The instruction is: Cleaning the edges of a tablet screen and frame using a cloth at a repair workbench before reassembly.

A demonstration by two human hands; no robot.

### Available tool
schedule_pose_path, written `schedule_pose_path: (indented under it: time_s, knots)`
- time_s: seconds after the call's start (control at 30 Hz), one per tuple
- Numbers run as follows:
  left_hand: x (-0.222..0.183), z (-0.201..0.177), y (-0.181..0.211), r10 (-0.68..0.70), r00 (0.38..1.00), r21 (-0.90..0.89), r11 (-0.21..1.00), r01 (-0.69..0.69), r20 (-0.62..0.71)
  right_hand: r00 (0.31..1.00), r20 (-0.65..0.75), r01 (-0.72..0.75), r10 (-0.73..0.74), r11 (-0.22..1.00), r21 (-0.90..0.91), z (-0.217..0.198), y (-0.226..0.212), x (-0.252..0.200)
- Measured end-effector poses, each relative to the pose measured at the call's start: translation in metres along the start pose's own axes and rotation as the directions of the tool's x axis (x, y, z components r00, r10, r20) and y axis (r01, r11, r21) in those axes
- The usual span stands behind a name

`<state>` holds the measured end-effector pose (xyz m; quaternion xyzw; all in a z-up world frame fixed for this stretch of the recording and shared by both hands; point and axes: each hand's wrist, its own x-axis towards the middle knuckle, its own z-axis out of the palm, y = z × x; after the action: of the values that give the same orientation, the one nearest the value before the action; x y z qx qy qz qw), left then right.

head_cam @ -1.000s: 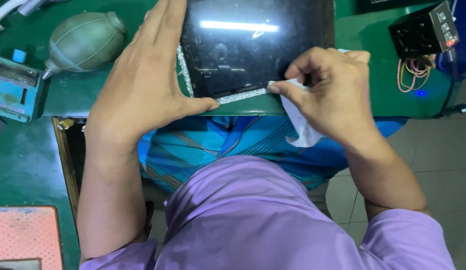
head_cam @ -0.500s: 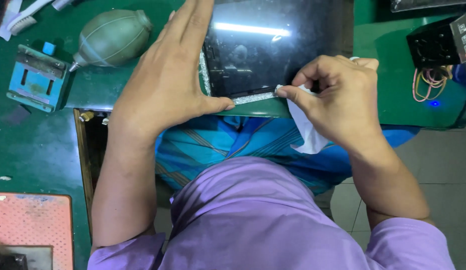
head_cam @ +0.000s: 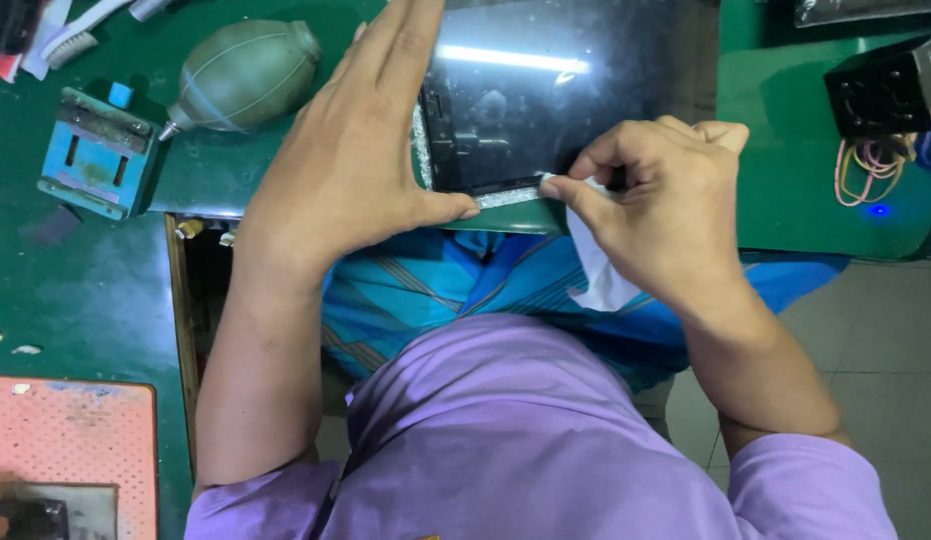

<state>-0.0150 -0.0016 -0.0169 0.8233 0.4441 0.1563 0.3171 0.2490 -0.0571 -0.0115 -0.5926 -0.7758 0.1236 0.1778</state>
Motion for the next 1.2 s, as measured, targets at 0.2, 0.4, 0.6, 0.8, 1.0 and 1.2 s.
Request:
schedule_pose_path:
  time_s: [0.2,0.4,0.6,0.8,1.0,1.2]
  knots:
    - [0.002,-0.003,0.005,0.001,1.000,-0.033,0.999,-0.001,-0.004,0.983,-0.054,0.180,-0.174,0.974,0.141,0.005,-0.031,0.006]
    - [-0.002,-0.002,0.004,-0.058,0.998,-0.045,0.997,0.059,0.013,0.922,-0.336,0.250,-0.190,0.958,0.143,-0.026,0.026,-0.044]
    - [0.002,-0.005,0.010,-0.072,0.997,-0.042,0.996,0.074,0.034,0.958,-0.176,0.223,-0.228,0.974,-0.049,-0.011,0.046,-0.079]
    - [0.004,-0.003,0.010,-0.054,0.998,-0.016,0.998,0.054,0.015,0.936,-0.283,0.209,-0.209,0.977,-0.032,-0.028,0.047,-0.061]
    - [0.007,-0.004,0.013,-0.054,0.998,-0.018,0.998,0.054,0.024,0.890,-0.309,0.300,-0.336,0.940,-0.159,-0.003,0.030,-0.036]
    - [0.006,-0.004,0.011,-0.034,0.999,-0.022,0.999,0.034,0.018,0.876,-0.290,0.343,-0.386,0.920,-0.189,-0.003,0.023,-0.031]
